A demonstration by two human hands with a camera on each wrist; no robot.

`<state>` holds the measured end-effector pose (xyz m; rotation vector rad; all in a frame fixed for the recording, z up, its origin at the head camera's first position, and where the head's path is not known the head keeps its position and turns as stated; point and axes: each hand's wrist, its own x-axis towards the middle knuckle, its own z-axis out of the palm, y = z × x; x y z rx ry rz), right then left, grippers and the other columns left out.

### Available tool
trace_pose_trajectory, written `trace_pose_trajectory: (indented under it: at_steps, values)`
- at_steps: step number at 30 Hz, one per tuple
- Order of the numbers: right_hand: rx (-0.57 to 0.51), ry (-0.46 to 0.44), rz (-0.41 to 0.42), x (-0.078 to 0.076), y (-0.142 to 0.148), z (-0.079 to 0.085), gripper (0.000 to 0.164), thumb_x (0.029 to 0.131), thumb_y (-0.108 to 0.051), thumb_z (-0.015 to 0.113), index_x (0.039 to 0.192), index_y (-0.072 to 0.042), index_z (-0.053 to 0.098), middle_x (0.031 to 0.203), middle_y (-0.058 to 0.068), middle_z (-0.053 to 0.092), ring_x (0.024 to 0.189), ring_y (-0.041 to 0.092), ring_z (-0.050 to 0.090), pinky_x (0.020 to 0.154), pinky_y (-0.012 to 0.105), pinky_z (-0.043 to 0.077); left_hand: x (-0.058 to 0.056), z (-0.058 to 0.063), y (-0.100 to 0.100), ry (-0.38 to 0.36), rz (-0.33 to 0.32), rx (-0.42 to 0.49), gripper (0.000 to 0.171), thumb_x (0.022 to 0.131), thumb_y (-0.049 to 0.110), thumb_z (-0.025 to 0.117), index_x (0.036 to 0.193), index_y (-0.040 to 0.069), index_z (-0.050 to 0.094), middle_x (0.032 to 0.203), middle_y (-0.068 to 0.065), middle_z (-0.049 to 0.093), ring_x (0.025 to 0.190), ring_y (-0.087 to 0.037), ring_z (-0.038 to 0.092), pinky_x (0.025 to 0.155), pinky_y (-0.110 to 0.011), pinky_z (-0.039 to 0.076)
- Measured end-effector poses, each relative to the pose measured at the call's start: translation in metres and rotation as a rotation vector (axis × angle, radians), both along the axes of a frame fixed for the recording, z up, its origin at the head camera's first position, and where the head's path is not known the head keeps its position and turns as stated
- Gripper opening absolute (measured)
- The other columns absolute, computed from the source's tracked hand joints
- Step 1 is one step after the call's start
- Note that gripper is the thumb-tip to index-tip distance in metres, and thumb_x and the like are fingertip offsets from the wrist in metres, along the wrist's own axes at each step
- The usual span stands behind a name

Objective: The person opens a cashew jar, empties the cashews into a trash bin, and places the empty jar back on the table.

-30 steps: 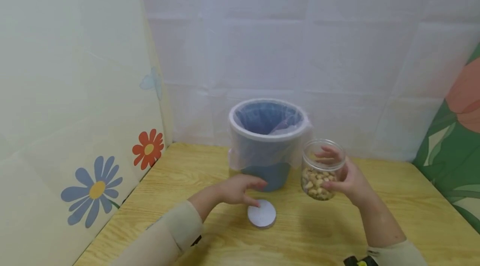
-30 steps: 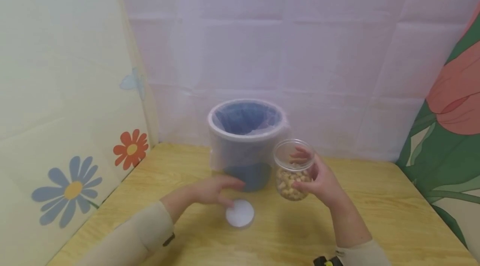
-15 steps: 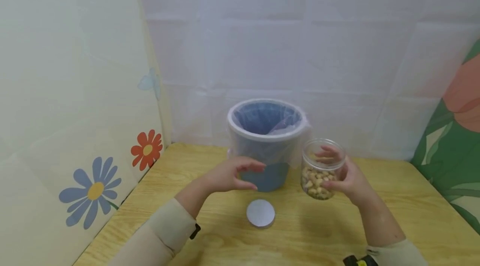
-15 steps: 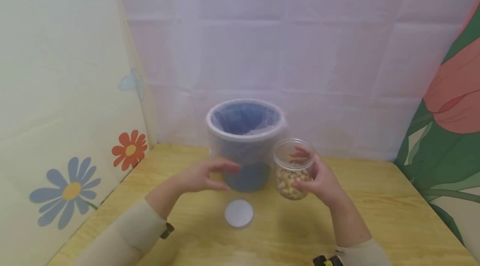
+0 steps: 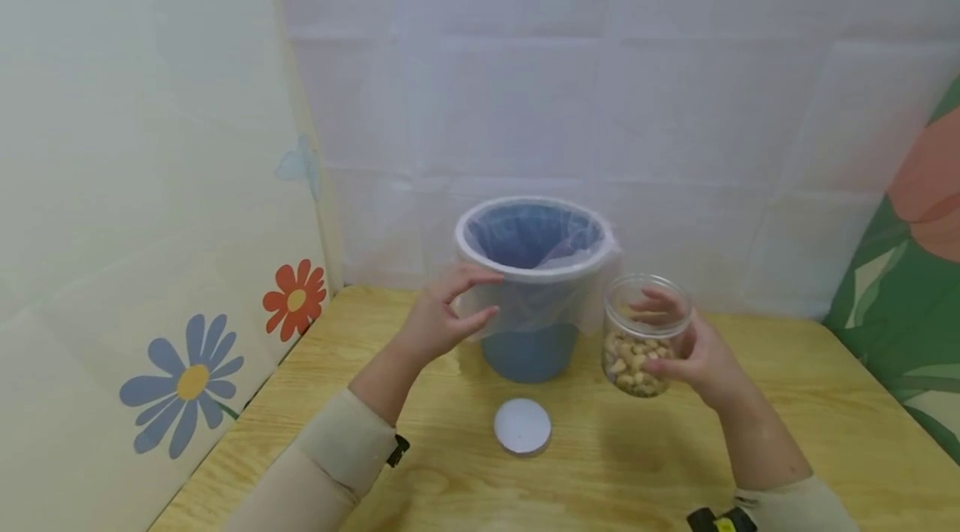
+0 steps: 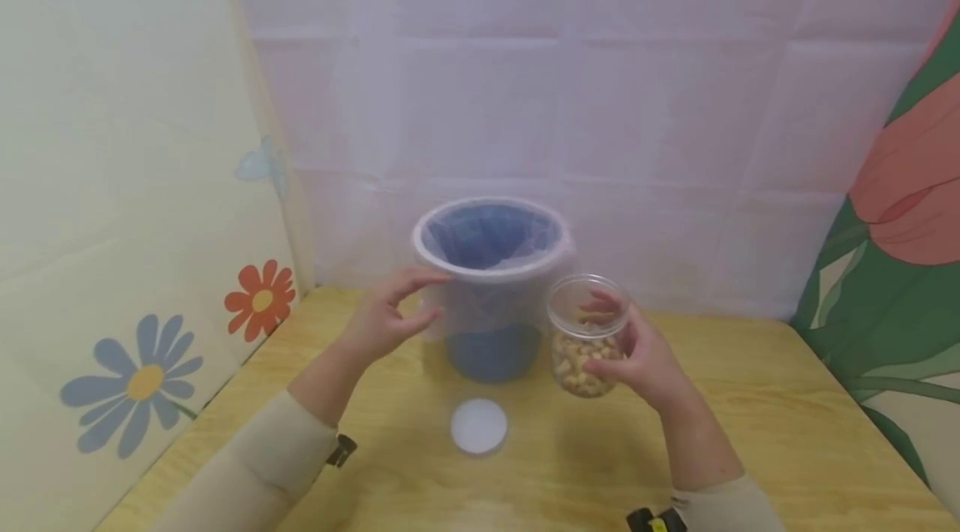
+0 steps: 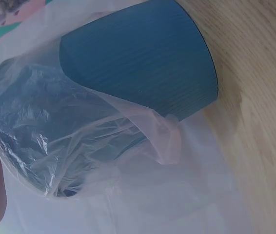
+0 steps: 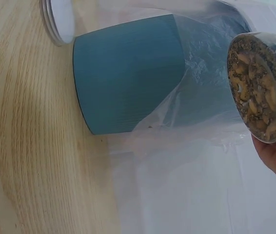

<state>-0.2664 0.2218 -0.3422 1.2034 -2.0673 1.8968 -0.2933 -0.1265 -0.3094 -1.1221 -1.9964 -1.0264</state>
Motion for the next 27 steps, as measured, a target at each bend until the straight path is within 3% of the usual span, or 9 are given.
trace_pose_trajectory:
  at_steps: [6, 13, 27]
  values:
    - [-0.006, 0.002, 0.009, 0.000, 0.000, 0.001, 0.080, 0.072, 0.017, 0.060, 0.140, -0.002, 0.023, 0.129, 0.023, 0.037, 0.109, 0.017, 0.052, 0.080, 0.035, 0.051, -0.010, 0.000, 0.000, 0.073, 0.063, 0.059, 0.041, 0.072, 0.004, 0.074, 0.111, 0.006, 0.062, 0.110, -0.008, 0.060, 0.106, -0.023, 0.053, 0.093, -0.032, 0.042]
    - [-0.009, 0.009, 0.011, -0.001, 0.002, 0.005, 0.081, 0.071, 0.018, 0.059, 0.140, 0.000, 0.021, 0.130, 0.017, 0.040, 0.109, 0.017, 0.052, 0.081, 0.034, 0.051, -0.021, 0.001, 0.001, 0.100, 0.147, 0.036, 0.041, 0.072, 0.010, 0.074, 0.112, 0.008, 0.063, 0.115, -0.006, 0.057, 0.112, -0.023, 0.048, 0.097, -0.034, 0.037]
    - [-0.009, 0.019, -0.003, -0.004, 0.000, 0.009, 0.081, 0.070, 0.018, 0.059, 0.140, 0.000, 0.022, 0.130, 0.014, 0.043, 0.110, 0.017, 0.052, 0.081, 0.034, 0.051, -0.039, -0.007, 0.009, 0.153, 0.174, -0.002, 0.032, 0.071, 0.010, 0.075, 0.103, 0.007, 0.067, 0.103, -0.005, 0.062, 0.107, -0.024, 0.051, 0.098, -0.034, 0.037]
